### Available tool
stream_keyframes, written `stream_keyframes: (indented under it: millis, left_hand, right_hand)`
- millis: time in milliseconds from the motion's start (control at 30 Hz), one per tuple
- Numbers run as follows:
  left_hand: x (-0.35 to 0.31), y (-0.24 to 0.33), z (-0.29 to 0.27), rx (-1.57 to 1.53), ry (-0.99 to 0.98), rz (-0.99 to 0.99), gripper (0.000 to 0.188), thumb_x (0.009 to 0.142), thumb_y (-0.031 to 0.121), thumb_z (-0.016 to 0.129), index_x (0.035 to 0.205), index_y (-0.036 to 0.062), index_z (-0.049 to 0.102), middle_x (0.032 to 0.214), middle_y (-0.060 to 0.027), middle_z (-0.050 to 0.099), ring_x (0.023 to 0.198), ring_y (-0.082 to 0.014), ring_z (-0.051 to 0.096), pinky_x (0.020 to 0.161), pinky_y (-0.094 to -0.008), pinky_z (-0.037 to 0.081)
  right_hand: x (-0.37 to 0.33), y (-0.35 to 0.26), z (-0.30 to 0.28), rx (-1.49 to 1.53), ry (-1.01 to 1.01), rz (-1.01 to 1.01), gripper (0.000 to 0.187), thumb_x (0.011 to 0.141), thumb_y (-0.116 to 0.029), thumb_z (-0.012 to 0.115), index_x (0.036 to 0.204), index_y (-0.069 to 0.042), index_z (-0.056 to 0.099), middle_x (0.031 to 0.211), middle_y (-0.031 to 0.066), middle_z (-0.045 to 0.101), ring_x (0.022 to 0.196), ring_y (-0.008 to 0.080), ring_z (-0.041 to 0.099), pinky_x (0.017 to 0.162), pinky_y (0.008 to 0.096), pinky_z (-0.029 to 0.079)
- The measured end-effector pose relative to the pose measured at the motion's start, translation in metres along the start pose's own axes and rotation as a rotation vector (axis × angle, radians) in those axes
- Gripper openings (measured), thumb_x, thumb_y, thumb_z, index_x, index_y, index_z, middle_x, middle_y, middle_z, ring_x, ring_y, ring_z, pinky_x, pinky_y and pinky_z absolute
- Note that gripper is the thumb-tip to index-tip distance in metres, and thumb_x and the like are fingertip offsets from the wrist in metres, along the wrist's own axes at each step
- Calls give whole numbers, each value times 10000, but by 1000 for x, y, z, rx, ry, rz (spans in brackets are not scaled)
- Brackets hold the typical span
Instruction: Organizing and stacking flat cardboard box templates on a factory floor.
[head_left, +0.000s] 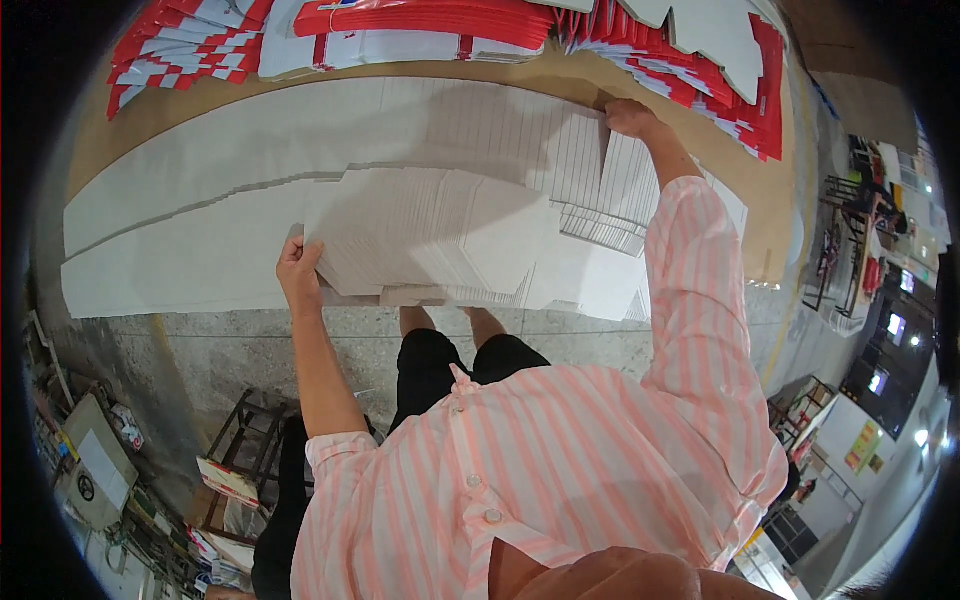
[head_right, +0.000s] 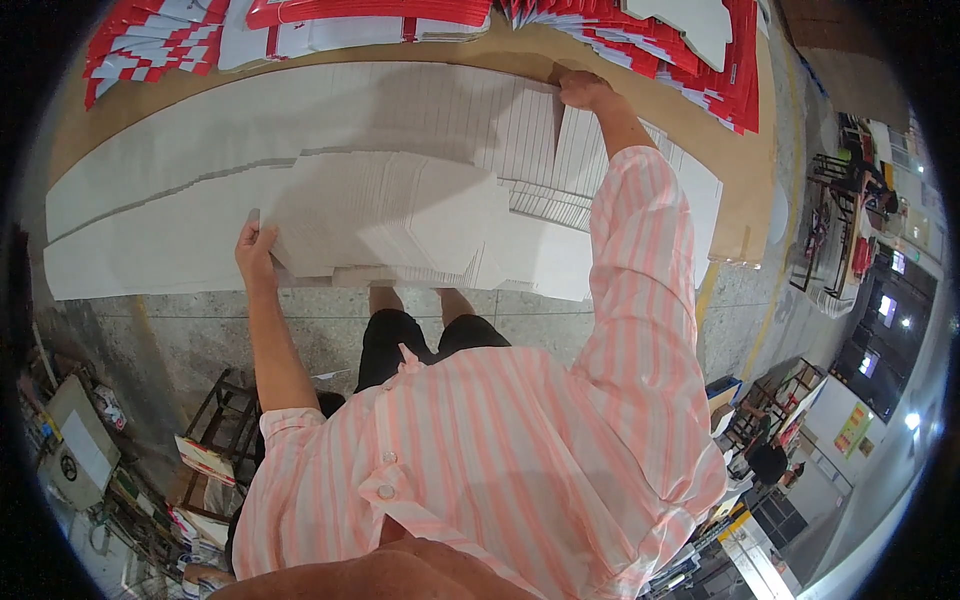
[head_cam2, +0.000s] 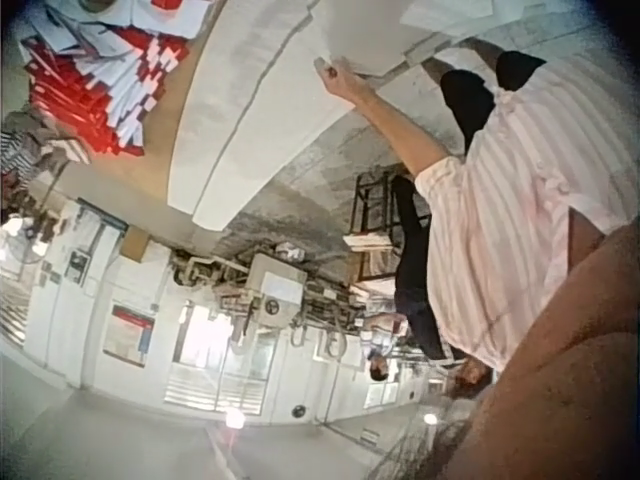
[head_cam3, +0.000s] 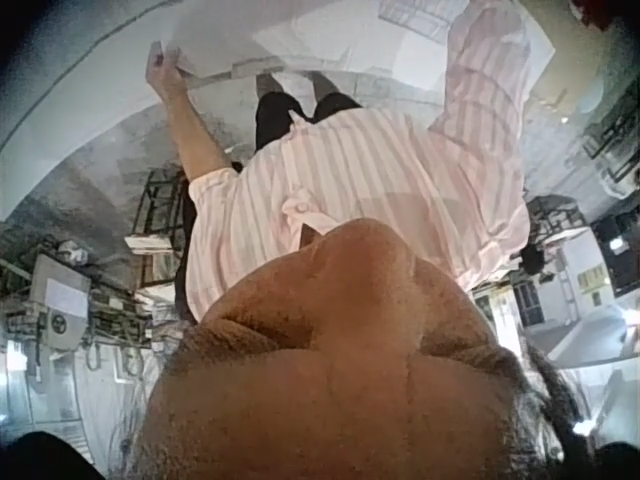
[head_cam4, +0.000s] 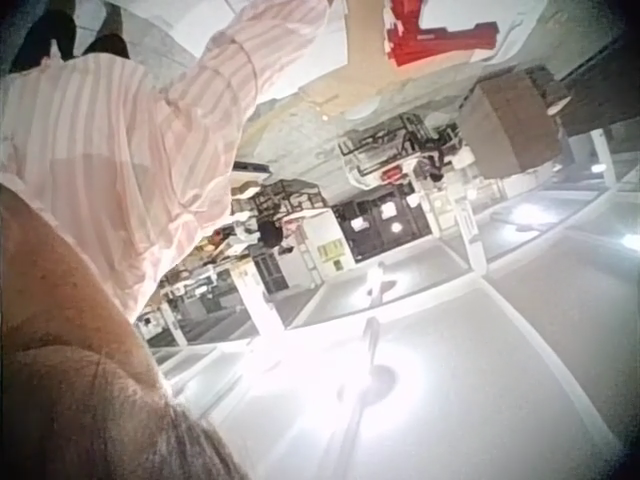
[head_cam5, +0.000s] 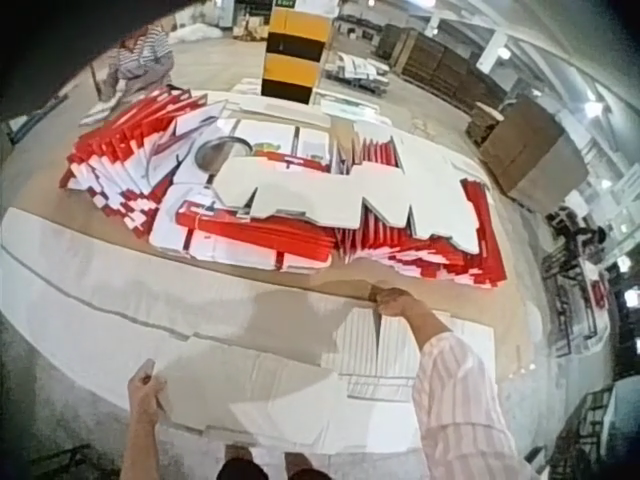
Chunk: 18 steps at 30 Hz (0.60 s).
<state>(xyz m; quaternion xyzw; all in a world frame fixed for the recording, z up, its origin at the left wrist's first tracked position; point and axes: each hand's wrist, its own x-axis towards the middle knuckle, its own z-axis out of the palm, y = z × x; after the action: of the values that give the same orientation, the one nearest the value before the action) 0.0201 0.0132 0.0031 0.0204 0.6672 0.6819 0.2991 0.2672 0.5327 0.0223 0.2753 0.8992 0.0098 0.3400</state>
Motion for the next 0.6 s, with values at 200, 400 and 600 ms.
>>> stream_keyframes:
  millis: [200,400,600]
  left_hand:
    - [-1,1,1,58,-18,44,98,754,3,600,842,21,560,762,30,549,673,-37,474,643,-168,371]
    - [0,9,1,386,0,-14,96,758,24,604,839,11,555,744,25,541,646,-42,462,587,-175,362]
    - [3,15,-3,654,-23,-16,190,737,83,641,871,-21,556,715,-8,544,628,-61,463,565,-203,373]
  right_hand:
    - [-22,-11,10,158,397,-4,388,724,-204,496,1075,-43,531,1163,184,501,1097,335,454,916,408,373]
    - [-101,-22,52,485,866,42,400,665,-104,595,1054,-62,515,1147,164,475,1070,339,440,917,416,357]
    - [-241,-21,154,502,808,586,429,671,-114,604,1082,-48,498,1168,184,456,1091,350,418,937,447,326]
